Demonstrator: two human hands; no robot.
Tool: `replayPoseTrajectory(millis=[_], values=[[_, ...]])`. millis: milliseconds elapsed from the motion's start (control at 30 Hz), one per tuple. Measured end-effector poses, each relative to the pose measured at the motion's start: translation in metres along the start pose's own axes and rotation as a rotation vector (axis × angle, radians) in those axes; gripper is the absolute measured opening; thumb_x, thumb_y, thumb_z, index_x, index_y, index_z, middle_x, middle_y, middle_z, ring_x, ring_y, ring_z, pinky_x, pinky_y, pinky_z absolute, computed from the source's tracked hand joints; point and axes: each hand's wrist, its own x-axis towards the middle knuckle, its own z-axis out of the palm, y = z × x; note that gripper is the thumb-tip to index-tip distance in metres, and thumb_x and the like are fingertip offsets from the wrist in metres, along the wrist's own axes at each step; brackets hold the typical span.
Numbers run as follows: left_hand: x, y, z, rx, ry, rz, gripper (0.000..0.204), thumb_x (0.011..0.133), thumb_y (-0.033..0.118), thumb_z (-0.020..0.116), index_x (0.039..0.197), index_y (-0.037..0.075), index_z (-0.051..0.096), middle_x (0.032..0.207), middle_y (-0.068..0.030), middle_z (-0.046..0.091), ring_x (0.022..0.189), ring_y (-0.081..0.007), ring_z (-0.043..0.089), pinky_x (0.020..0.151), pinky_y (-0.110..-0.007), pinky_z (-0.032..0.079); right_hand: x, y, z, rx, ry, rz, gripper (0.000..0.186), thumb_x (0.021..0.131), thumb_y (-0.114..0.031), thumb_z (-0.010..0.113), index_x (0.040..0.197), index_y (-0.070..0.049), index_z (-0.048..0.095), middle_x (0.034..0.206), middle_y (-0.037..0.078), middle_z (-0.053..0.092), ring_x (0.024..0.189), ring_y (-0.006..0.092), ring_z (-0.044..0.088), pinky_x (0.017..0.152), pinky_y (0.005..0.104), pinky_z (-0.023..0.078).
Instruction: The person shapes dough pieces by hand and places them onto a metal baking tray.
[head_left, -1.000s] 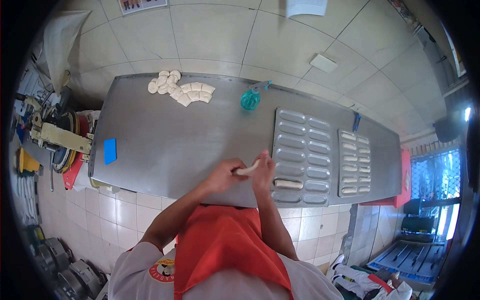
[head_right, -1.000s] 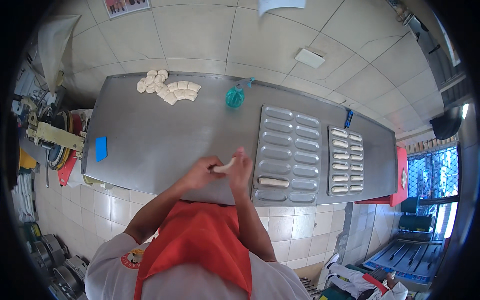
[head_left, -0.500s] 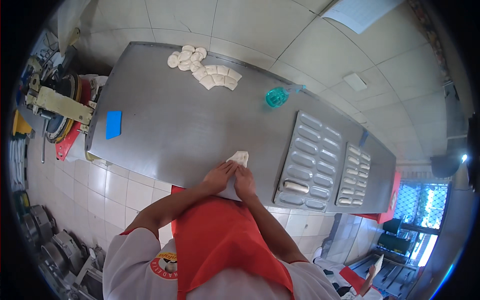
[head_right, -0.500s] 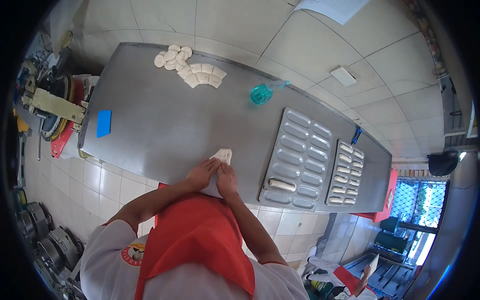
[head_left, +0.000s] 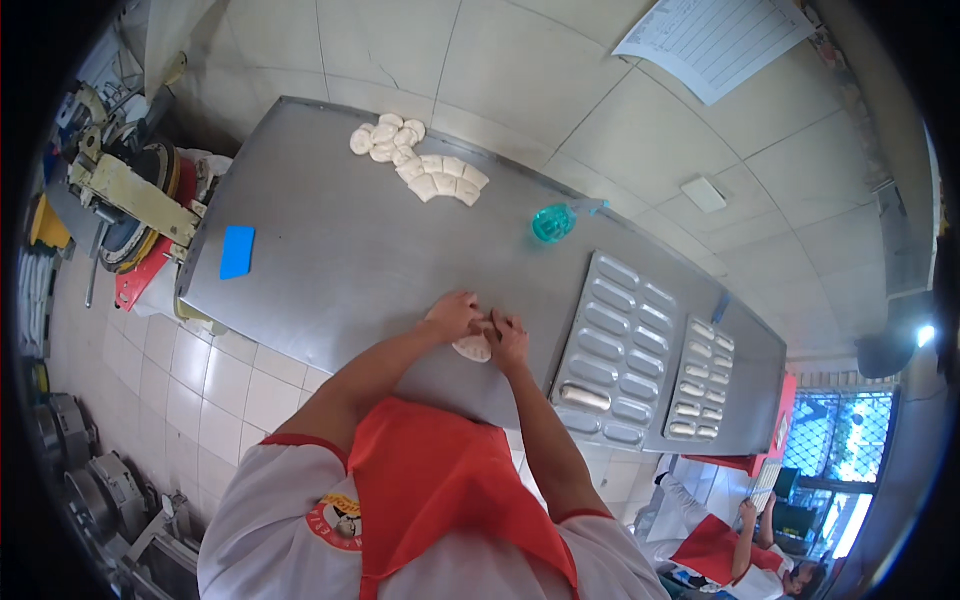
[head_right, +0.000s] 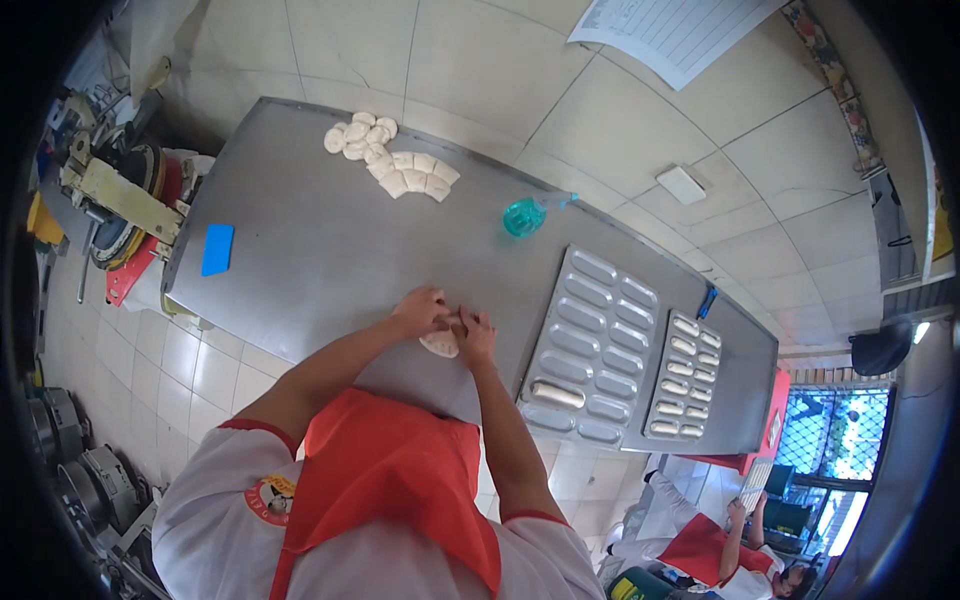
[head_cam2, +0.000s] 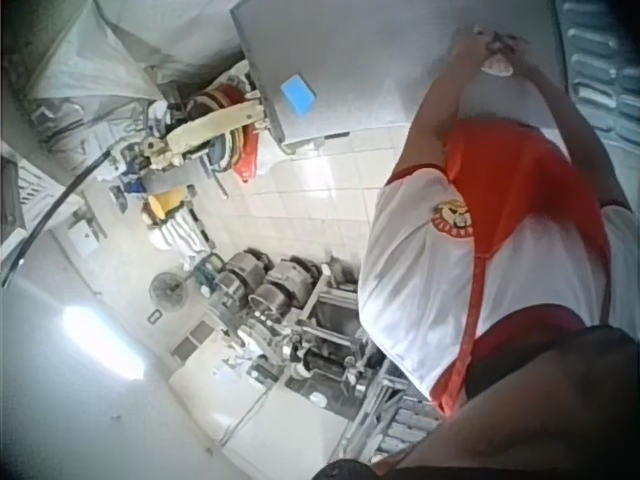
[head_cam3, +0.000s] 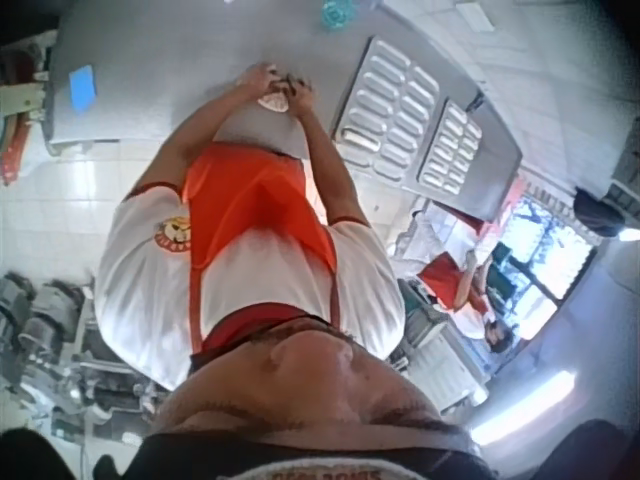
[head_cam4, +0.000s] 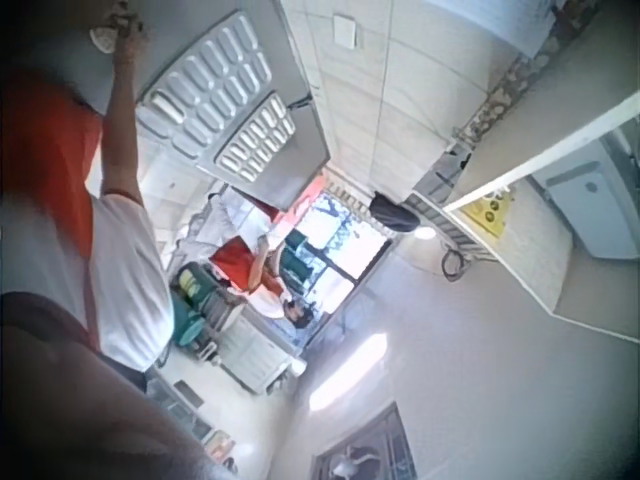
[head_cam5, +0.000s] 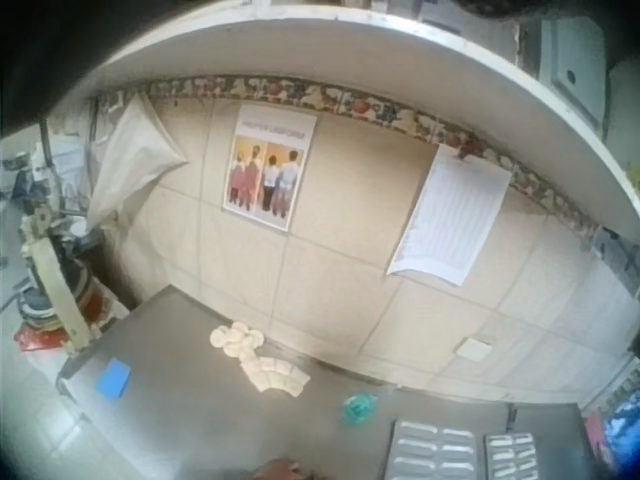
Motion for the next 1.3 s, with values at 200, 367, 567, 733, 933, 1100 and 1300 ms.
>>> replayPoseTrajectory(millis=[200, 367, 567, 733, 933, 1100, 1300], values=[[0.000, 0.003, -0.007, -0.175, -0.254, -0.085, 0.027, 0.081, 0.033, 0.073, 0.102, 0.016, 0.073, 0.109, -0.0048, 0.063, 0.106, -0.0280, 0.060, 0.092, -0.042, 0.049, -0.017, 0.005, -0.005, 0.113, -0.066, 0.058, 0.040, 0.080, -0.028, 0.076, 0.115, -0.011, 0.070, 0.104, 0.010, 0.061, 0.086, 0.0265, 0.063, 0.075, 0.0388, 0.051], [-0.008, -0.007, -0.010, -0.084, -0.097, 0.099, 0.025, 0.079, 0.033, 0.074, 0.095, 0.014, 0.071, 0.102, -0.0040, 0.064, 0.103, -0.0267, 0.059, 0.091, -0.041, 0.048, -0.015, 0.015, 0.000, 0.145, -0.122, -0.024, 0.039, 0.078, -0.031, 0.077, 0.111, -0.012, 0.070, 0.103, 0.009, 0.062, 0.083, 0.0261, 0.062, 0.081, 0.0416, 0.046], [-0.031, -0.001, -0.006, -0.098, 0.013, 0.068, 0.027, 0.075, 0.035, 0.077, 0.089, 0.013, 0.070, 0.099, -0.0023, 0.063, 0.100, -0.0261, 0.057, 0.090, -0.041, 0.047, -0.027, -0.003, -0.006, 0.079, -0.102, 0.009, 0.038, 0.077, -0.035, 0.078, 0.108, -0.015, 0.072, 0.099, 0.005, 0.062, 0.085, 0.0247, 0.061, 0.086, 0.0438, 0.039], [-0.030, -0.002, -0.017, -0.208, -0.197, -0.048, 0.027, 0.073, 0.034, 0.079, 0.088, 0.013, 0.070, 0.097, -0.0024, 0.063, 0.097, -0.0257, 0.057, 0.083, -0.041, 0.048, -0.026, 0.003, -0.014, 0.079, -0.203, -0.062, 0.035, 0.076, -0.036, 0.078, 0.107, -0.021, 0.073, 0.097, 0.004, 0.060, 0.093, 0.0233, 0.058, 0.083, 0.0423, 0.036], [-0.045, -0.007, -0.007, -0.115, 0.067, 0.190, 0.030, 0.073, 0.037, 0.078, 0.091, 0.014, 0.071, 0.096, -0.0028, 0.063, 0.096, -0.0251, 0.057, 0.085, -0.040, 0.047, -0.037, -0.006, -0.014, -0.031, -0.172, -0.168, 0.035, 0.077, -0.037, 0.078, 0.108, -0.023, 0.072, 0.097, 0.003, 0.058, 0.094, 0.0226, 0.057, 0.084, 0.0425, 0.035], [-0.045, 0.003, 0.003, -0.107, -0.039, 0.033, 0.032, 0.077, 0.042, 0.075, 0.096, 0.017, 0.071, 0.099, -0.0025, 0.063, 0.102, -0.0245, 0.056, 0.094, -0.041, 0.044, -0.038, -0.009, -0.005, -0.031, -0.129, -0.133, 0.034, 0.078, -0.036, 0.077, 0.109, -0.024, 0.071, 0.098, 0.002, 0.057, 0.095, 0.0214, 0.056, 0.084, 0.0421, 0.035], [-0.039, -0.004, -0.009, -0.102, -0.104, 0.082, 0.037, 0.078, 0.047, 0.073, 0.099, 0.017, 0.069, 0.097, -0.0026, 0.062, 0.101, -0.0236, 0.057, 0.093, -0.043, 0.042, -0.032, 0.004, -0.004, 0.008, -0.150, -0.219, 0.038, 0.078, -0.039, 0.077, 0.111, -0.022, 0.070, 0.096, 0.002, 0.057, 0.096, 0.0218, 0.057, 0.085, 0.0423, 0.036]])
